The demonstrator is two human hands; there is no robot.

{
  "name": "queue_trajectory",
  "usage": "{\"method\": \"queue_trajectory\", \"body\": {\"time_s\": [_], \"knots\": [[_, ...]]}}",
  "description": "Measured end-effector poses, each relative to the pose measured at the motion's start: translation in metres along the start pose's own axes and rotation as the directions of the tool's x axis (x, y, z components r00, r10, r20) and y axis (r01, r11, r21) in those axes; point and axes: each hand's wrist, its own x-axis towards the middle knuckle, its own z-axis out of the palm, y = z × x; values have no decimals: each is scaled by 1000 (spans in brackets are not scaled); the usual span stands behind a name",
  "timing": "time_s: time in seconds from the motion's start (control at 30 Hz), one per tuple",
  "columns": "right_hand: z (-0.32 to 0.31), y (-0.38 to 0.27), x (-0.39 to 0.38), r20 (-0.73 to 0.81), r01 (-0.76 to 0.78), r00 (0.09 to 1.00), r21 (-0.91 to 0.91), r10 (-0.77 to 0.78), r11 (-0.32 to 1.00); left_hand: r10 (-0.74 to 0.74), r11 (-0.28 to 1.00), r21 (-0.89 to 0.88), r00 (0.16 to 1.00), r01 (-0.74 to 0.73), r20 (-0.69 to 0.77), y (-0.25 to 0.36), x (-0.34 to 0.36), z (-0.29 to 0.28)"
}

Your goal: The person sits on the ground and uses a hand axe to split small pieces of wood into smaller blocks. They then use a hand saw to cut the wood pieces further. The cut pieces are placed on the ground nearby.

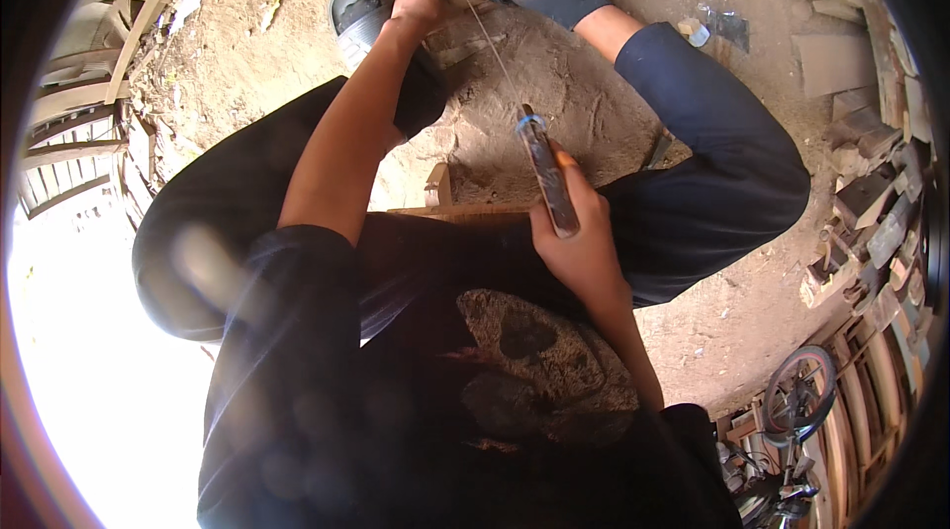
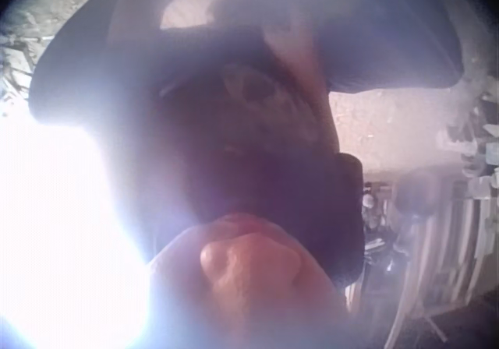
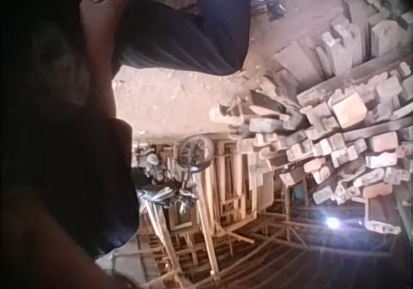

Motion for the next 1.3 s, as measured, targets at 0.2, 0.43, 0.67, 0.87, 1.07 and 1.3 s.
{"method": "queue_trajectory", "body": {"time_s": [0.2,0.43,0.67,0.87,1.07,1.3], "knots": [[-13,8,-33,-43,114,993,36,-112,993,-52,999,-12,998,52,44,-5,-9,-18],[-24,12,-51,-51,83,995,-52,-85,995,-110,973,200,993,114,-28,-7,10,33],[-17,-15,1,107,-202,974,-6,201,979,-208,978,18,977,209,-52,-4,4,21],[-21,0,-26,10,190,982,-107,-190,976,-142,988,41,972,151,-185,6,-5,25],[-19,-18,-16,111,21,994,-107,-9,994,-131,986,77,976,146,-173,-20,11,56],[-7,-7,21,87,-52,994,-92,60,994,-41,992,109,970,69,-240,-9,7,58]]}}
